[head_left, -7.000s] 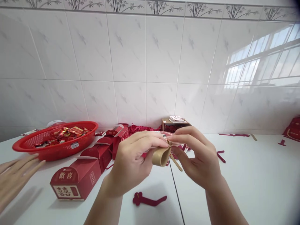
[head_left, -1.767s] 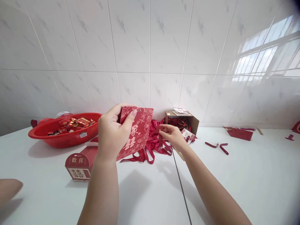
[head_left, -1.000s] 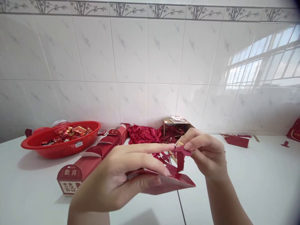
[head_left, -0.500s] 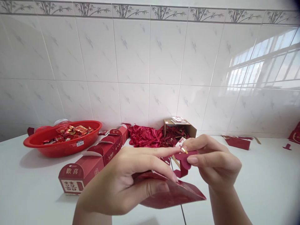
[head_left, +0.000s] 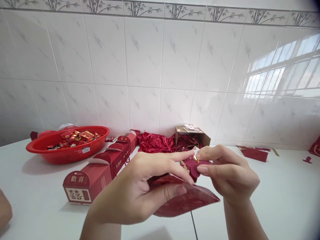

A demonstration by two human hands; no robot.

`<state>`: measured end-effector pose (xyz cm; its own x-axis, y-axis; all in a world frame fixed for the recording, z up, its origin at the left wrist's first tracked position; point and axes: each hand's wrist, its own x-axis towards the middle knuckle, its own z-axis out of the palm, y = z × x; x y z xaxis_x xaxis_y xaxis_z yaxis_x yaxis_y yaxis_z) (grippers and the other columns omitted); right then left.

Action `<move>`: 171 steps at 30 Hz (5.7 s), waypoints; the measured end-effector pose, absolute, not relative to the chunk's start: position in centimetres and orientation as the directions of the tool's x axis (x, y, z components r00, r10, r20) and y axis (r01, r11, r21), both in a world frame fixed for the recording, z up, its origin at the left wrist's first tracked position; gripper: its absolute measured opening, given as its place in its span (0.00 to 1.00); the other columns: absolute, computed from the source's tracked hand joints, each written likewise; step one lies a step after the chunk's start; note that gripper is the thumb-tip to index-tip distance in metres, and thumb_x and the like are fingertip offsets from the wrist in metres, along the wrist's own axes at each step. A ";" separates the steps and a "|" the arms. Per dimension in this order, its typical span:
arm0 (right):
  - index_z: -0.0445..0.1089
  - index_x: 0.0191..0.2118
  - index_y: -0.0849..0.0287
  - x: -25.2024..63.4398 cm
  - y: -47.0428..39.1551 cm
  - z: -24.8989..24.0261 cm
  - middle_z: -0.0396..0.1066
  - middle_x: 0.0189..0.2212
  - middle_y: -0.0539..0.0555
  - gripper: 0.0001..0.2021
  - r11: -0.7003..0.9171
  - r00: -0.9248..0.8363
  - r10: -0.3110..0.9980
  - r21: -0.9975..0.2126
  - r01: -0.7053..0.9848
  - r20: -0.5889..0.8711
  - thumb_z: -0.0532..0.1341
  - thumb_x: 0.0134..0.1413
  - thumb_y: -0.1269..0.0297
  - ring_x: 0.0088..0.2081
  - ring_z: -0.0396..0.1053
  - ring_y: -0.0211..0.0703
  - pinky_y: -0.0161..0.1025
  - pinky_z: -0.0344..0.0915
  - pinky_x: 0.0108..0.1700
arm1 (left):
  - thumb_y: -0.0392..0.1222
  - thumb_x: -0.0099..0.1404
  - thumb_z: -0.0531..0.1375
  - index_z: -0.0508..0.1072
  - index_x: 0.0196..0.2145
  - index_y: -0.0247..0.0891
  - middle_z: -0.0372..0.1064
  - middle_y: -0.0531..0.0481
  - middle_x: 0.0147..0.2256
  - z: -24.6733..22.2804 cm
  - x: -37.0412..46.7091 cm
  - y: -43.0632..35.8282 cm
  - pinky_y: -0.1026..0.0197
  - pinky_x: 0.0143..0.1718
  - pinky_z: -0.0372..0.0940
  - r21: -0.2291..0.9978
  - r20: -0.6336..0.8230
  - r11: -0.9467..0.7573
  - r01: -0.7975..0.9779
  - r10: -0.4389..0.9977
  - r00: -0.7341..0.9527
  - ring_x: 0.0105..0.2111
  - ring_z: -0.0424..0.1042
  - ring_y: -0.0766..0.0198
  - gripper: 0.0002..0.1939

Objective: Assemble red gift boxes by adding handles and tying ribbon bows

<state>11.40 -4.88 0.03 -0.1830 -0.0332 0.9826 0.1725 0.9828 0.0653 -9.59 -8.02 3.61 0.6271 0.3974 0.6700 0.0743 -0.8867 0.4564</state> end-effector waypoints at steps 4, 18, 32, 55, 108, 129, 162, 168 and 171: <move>0.75 0.44 0.51 11.4 -4.6 0.0 0.72 0.32 0.54 0.18 0.982 -0.164 -0.058 0.086 0.169 0.985 0.58 0.55 0.80 0.31 0.72 0.40 0.36 0.68 0.23 | 0.28 0.62 0.59 0.75 0.40 0.40 0.76 0.52 0.33 3.5 -9.7 -8.2 0.53 0.59 0.61 0.468 0.656 -0.881 0.072 0.401 0.639 0.46 0.74 0.58 0.11; 0.77 0.43 0.50 10.8 -5.4 0.5 0.76 0.31 0.52 0.18 0.988 -0.128 -0.004 0.024 0.155 0.992 0.61 0.52 0.81 0.27 0.74 0.37 0.33 0.70 0.22 | 0.29 0.64 0.58 0.75 0.41 0.41 0.77 0.52 0.36 3.6 -9.8 -8.1 0.54 0.60 0.61 0.439 0.602 -0.887 0.141 0.408 0.687 0.56 0.66 0.55 0.11; 0.76 0.43 0.50 10.8 -5.3 0.3 0.75 0.32 0.52 0.22 0.984 -0.130 0.012 0.011 0.177 0.991 0.59 0.50 0.85 0.29 0.74 0.38 0.33 0.71 0.24 | 0.30 0.63 0.60 0.74 0.40 0.39 0.76 0.53 0.32 3.7 -9.7 -8.0 0.54 0.64 0.54 0.467 0.601 -0.879 0.097 0.395 0.694 0.54 0.67 0.58 0.09; 0.75 0.37 0.50 14.6 -4.6 0.9 0.70 0.25 0.49 0.09 0.912 0.118 0.338 -0.294 -0.286 0.934 0.62 0.55 0.72 0.25 0.65 0.37 0.37 0.65 0.25 | 0.39 0.60 0.64 0.78 0.34 0.41 0.76 0.53 0.30 4.0 -9.7 -6.7 0.68 0.28 0.70 0.675 0.734 -0.734 0.076 0.678 0.028 0.29 0.75 0.65 0.03; 0.64 0.32 0.56 9.8 -4.7 0.4 0.69 0.27 0.49 0.15 0.950 0.097 0.139 -0.160 0.270 0.986 0.68 0.40 0.77 0.29 0.70 0.40 0.38 0.70 0.29 | 0.48 0.61 0.62 0.70 0.29 0.42 0.66 0.58 0.20 3.5 -10.5 -6.3 0.65 0.19 0.54 0.314 0.663 -0.653 0.689 0.670 0.333 0.18 0.62 0.68 0.09; 0.65 0.34 0.58 10.3 -6.8 0.6 0.72 0.24 0.52 0.12 0.981 -0.232 -0.052 0.093 0.172 0.971 0.64 0.40 0.73 0.25 0.69 0.45 0.46 0.65 0.27 | 0.39 0.59 0.65 0.67 0.38 0.43 0.65 0.57 0.20 3.8 -8.8 -8.3 0.69 0.17 0.60 0.693 0.700 -0.718 -0.065 0.648 0.300 0.18 0.65 0.70 0.11; 0.65 0.35 0.61 10.8 -6.2 0.9 0.70 0.25 0.53 0.15 0.976 -0.223 -0.077 0.119 0.183 0.972 0.66 0.37 0.77 0.26 0.69 0.43 0.44 0.65 0.27 | 0.36 0.60 0.64 0.78 0.33 0.39 0.74 0.49 0.32 4.0 -8.8 -7.7 0.62 0.36 0.68 0.669 0.629 -0.743 0.029 0.587 0.509 0.34 0.72 0.63 0.02; 0.65 0.33 0.63 10.5 -6.4 0.9 0.71 0.28 0.54 0.13 0.984 -0.209 -0.094 0.122 0.126 0.973 0.65 0.38 0.78 0.27 0.69 0.42 0.44 0.65 0.28 | 0.40 0.62 0.63 0.76 0.33 0.37 0.68 0.48 0.39 4.2 -9.1 -7.7 0.62 0.45 0.65 0.720 0.531 -0.694 0.028 0.576 0.621 0.41 0.69 0.62 0.04; 0.65 0.33 0.62 10.3 -6.4 0.9 0.73 0.30 0.56 0.13 0.989 -0.201 -0.101 0.120 0.085 0.974 0.65 0.39 0.80 0.29 0.70 0.43 0.44 0.66 0.28 | 0.40 0.63 0.62 0.76 0.33 0.36 0.67 0.47 0.41 4.3 -9.1 -7.5 0.61 0.47 0.64 0.723 0.530 -0.690 0.019 0.573 0.625 0.43 0.68 0.61 0.05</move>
